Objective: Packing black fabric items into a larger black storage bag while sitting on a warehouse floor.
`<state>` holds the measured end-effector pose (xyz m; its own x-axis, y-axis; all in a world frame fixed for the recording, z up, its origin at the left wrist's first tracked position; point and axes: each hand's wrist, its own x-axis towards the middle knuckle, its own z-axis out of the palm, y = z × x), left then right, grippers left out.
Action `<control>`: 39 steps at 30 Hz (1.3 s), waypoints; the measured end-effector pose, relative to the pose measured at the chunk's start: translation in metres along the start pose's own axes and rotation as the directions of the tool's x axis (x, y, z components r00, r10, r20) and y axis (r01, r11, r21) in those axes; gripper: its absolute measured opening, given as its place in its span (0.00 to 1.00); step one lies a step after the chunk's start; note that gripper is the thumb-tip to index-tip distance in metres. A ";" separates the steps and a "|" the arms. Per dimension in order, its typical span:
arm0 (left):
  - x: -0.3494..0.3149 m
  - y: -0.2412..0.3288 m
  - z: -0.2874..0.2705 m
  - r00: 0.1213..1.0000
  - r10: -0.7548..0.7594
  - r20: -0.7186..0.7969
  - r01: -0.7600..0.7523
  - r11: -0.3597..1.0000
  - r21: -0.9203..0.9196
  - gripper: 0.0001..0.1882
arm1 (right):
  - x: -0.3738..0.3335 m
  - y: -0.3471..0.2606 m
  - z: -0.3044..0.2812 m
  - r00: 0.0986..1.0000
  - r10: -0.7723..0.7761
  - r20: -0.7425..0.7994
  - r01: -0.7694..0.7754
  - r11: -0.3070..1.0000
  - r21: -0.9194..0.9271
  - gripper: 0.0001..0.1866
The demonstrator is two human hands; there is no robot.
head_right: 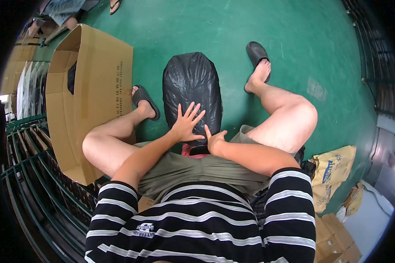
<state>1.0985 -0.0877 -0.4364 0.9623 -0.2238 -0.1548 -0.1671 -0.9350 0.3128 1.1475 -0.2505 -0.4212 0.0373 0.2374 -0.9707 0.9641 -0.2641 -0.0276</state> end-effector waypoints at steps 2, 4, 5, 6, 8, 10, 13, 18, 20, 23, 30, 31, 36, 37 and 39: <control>-0.009 -0.001 0.013 0.998 0.020 -0.053 -0.024 0.997 -0.067 0.55 | -0.018 0.010 -0.013 0.991 -0.129 -0.023 0.131 0.977 0.166 0.50; -0.014 0.000 0.015 0.999 0.039 -0.026 -0.040 0.998 -0.051 0.55 | -0.013 0.027 -0.026 0.902 -0.410 -0.132 0.431 0.866 0.253 0.35; -0.017 -0.002 0.015 0.999 0.030 -0.019 -0.031 0.997 -0.068 0.54 | -0.029 0.035 -0.053 0.874 -0.462 -0.151 0.485 0.826 0.285 0.21; -0.020 -0.002 0.013 1.000 0.018 -0.013 -0.019 0.996 -0.084 0.53 | -0.039 0.044 -0.074 0.830 -0.433 -0.351 0.534 0.798 0.280 0.16; -0.026 -0.012 0.044 0.993 0.090 0.081 -0.085 0.994 -0.062 0.48 | -0.006 0.054 -0.100 0.647 -0.169 -0.744 0.551 0.777 0.303 0.16; -0.018 -0.003 0.038 0.990 0.137 -0.027 -0.139 0.987 -0.085 0.49 | 0.014 0.066 -0.124 0.274 0.104 -0.956 0.435 0.873 0.220 0.25; -0.012 0.001 0.024 0.990 0.135 -0.041 -0.138 0.985 -0.103 0.49 | 0.042 0.076 -0.161 0.075 0.188 -0.979 0.245 0.949 0.200 0.30; -0.014 0.002 0.020 0.994 0.109 0.002 -0.108 0.988 -0.107 0.48 | 0.090 0.106 -0.171 0.050 0.359 -0.932 0.135 0.922 0.363 0.36; -0.016 -0.003 0.016 0.993 0.117 0.007 -0.116 0.987 -0.109 0.48 | 0.092 0.120 -0.166 0.012 0.321 -0.947 0.171 0.932 0.318 0.37; -0.012 -0.005 0.013 0.991 0.134 0.027 -0.131 0.987 -0.091 0.49 | 0.088 0.119 -0.168 0.029 0.356 -0.934 0.150 0.922 0.356 0.38; -0.019 -0.013 0.033 0.986 0.153 0.059 -0.144 0.979 -0.143 0.47 | 0.071 0.055 -0.131 0.156 0.051 -0.986 0.351 0.931 0.104 0.35; -0.019 -0.014 0.037 0.981 0.159 0.108 -0.141 0.978 -0.157 0.47 | 0.071 0.052 -0.122 0.175 -0.086 -0.981 0.406 0.914 -0.008 0.34; -0.010 -0.011 0.025 0.967 0.253 0.032 -0.242 0.950 -0.198 0.45 | 0.078 0.113 -0.133 0.037 -0.524 -0.851 0.562 0.715 -0.416 0.28; -0.011 -0.011 0.016 0.959 0.282 0.013 -0.278 0.951 -0.135 0.44 | 0.074 0.134 -0.140 0.018 -0.316 -0.949 0.463 0.843 -0.272 0.28; -0.016 -0.012 0.015 0.954 0.300 0.029 -0.295 0.948 -0.118 0.42 | 0.068 0.167 -0.156 0.038 0.221 -0.975 0.260 0.940 0.223 0.28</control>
<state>1.0821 -0.0773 -0.4517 0.8614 -0.5015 -0.0806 -0.4167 -0.7884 0.4525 1.3524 -0.1323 -0.4541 0.4704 0.8617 0.1902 0.8569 -0.3947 -0.3315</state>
